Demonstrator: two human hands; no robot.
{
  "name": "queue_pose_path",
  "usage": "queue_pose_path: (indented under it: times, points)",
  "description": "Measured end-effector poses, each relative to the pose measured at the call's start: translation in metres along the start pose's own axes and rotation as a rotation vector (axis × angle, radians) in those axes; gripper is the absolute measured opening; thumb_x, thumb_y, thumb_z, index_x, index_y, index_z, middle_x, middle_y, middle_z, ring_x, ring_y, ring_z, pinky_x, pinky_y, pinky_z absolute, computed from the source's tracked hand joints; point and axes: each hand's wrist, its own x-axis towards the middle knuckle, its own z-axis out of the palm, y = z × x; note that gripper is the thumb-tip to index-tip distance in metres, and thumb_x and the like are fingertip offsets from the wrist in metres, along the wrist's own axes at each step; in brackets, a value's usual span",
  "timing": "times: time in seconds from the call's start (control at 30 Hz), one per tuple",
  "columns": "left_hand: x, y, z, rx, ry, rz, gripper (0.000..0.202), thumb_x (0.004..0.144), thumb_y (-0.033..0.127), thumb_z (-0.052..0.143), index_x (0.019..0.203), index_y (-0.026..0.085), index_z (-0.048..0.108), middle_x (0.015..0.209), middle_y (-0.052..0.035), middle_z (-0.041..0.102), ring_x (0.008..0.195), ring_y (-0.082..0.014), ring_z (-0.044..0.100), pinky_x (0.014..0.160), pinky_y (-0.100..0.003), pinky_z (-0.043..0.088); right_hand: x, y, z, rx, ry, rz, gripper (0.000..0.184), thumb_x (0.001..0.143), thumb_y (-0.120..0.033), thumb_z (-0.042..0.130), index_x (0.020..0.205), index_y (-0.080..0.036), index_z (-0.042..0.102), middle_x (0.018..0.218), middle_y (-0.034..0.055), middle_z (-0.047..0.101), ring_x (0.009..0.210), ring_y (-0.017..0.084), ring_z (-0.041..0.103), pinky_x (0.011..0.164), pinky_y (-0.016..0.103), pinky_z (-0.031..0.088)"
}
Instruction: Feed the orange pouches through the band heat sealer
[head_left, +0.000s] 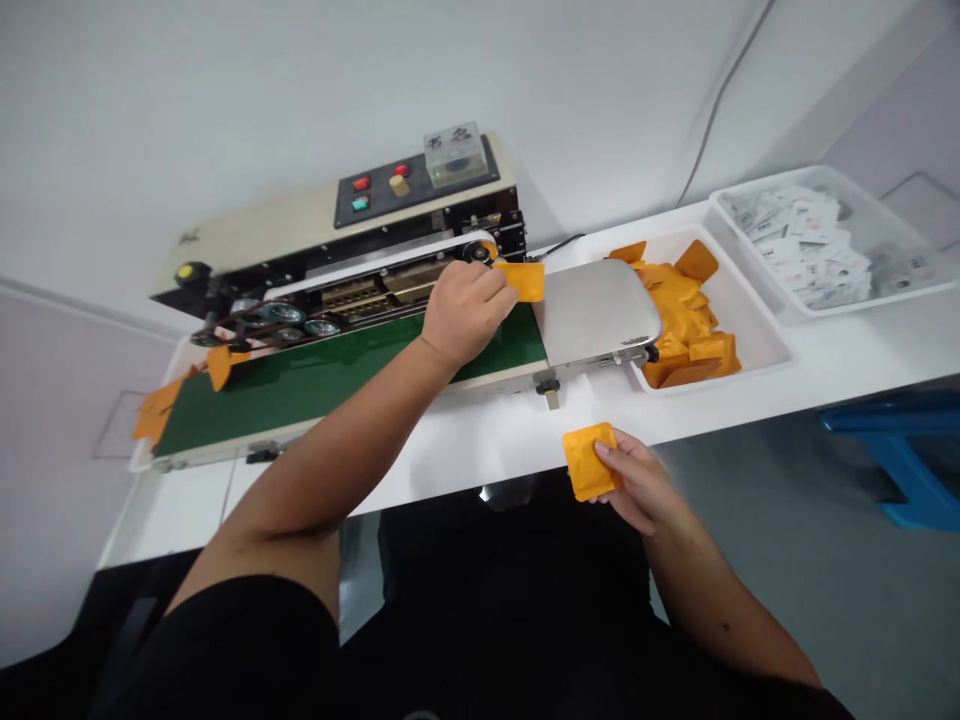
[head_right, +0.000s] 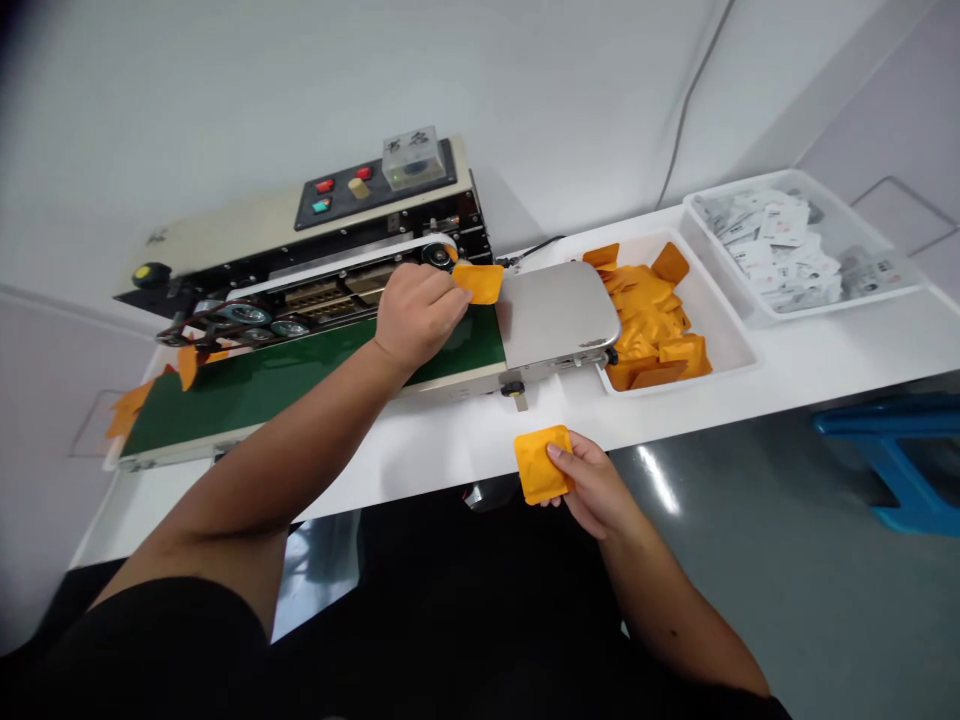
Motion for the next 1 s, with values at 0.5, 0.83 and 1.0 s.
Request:
queue_pose_path:
  times: [0.5,0.83,1.0]
  points:
    - [-0.016,0.029,-0.033,0.178,-0.084,-0.247,0.013,0.107,0.032,0.062,0.111,0.022,0.069,0.106,-0.0129,0.070,0.101,-0.0322,0.060,0.089,-0.047,0.038,0.002,-0.001,-0.004,-0.023,0.025,-0.031,0.045,0.080,-0.057,0.097,0.091,-0.018,0.075,0.071,0.0010,0.067,0.054,0.012,0.060,0.048,0.023,0.049]
    - [-0.110,0.158,-0.078,-0.200,-0.013,-0.269,0.031,0.101,0.045,0.074,0.116,0.018,0.072,0.094,-0.0096,0.078,0.081,-0.0261,0.066,0.078,-0.042,0.046,0.011,0.024,0.017,0.006,0.099,-0.120,0.038,0.082,-0.048,0.097,0.095,-0.020,0.075,0.082,0.0016,0.070,0.065,0.014,0.062,0.052,0.024,0.051]
    - [-0.131,0.166,-0.074,-0.287,0.050,-0.184,0.038,0.102,0.047,0.073,0.128,0.018,0.068,0.116,-0.0165,0.080,0.093,-0.0276,0.071,0.079,-0.044,0.054,0.009,0.036,0.041,-0.054,0.053,-0.103,0.040,0.080,-0.048,0.098,0.097,-0.019,0.076,0.077,-0.0001,0.067,0.060,0.011,0.056,0.050,0.022,0.044]
